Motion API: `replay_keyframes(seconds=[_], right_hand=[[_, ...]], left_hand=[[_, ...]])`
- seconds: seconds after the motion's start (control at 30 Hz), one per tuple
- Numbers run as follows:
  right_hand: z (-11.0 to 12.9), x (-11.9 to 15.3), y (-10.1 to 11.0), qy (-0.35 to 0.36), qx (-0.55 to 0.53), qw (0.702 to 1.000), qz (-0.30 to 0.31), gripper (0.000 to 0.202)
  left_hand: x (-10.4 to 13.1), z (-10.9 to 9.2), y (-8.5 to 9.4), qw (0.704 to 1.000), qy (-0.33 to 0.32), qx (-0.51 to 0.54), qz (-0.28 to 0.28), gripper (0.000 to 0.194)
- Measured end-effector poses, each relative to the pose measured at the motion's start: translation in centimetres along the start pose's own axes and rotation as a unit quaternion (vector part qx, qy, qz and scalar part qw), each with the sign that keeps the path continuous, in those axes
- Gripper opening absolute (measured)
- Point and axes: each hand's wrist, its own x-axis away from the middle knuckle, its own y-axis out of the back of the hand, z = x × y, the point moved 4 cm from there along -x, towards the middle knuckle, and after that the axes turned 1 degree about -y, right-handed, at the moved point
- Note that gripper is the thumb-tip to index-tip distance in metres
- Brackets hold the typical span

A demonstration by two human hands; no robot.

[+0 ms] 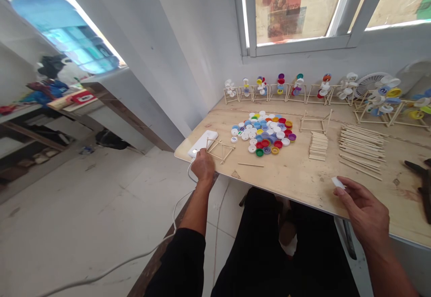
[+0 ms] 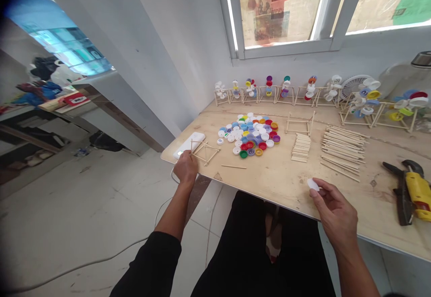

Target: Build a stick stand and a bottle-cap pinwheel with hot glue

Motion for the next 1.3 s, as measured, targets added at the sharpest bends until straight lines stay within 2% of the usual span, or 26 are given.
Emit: replay_keyframes(seconds=[0.43, 0.67, 0.77, 0.93, 1.17, 1.3], right_hand=[[-0.8, -0.1, 0.3, -0.047, 0.02, 0.999, 0.018, 0.049], [-0.8, -0.1, 0.4, -0.047, 0.032, 0.998, 0.019, 0.051], [-0.6, -0.2, 0.4, -0.051, 0.042, 0.998, 0.018, 0.051], [0.2, -0.1, 0.4, -0.029, 0.039, 0.999, 0.009, 0.046], [0.0, -0.1, 0.3, 0.001, 0.046, 0.999, 0.006, 0.046], [-0.5, -0.2, 0.4, -0.013, 0.059, 0.998, 0.012, 0.048]], left_hand=[[-0.2, 0.1, 0.3, 0.999, 0.006, 0.048, -0.003, 0.026], [1.4, 1.2, 1.2, 0.995, 0.012, 0.097, -0.033, 0.031], [2.7, 1.2, 1.6, 0.984, -0.014, 0.168, -0.05, 0.026], [4.5, -0.1, 1.6, 0.966, -0.071, 0.246, -0.029, 0.023], [4.8, -1.4, 1.0, 0.97, -0.095, 0.222, -0.012, 0.024], [4.4, -1.4, 0.7, 0.973, -0.108, 0.201, -0.021, 0.018]])
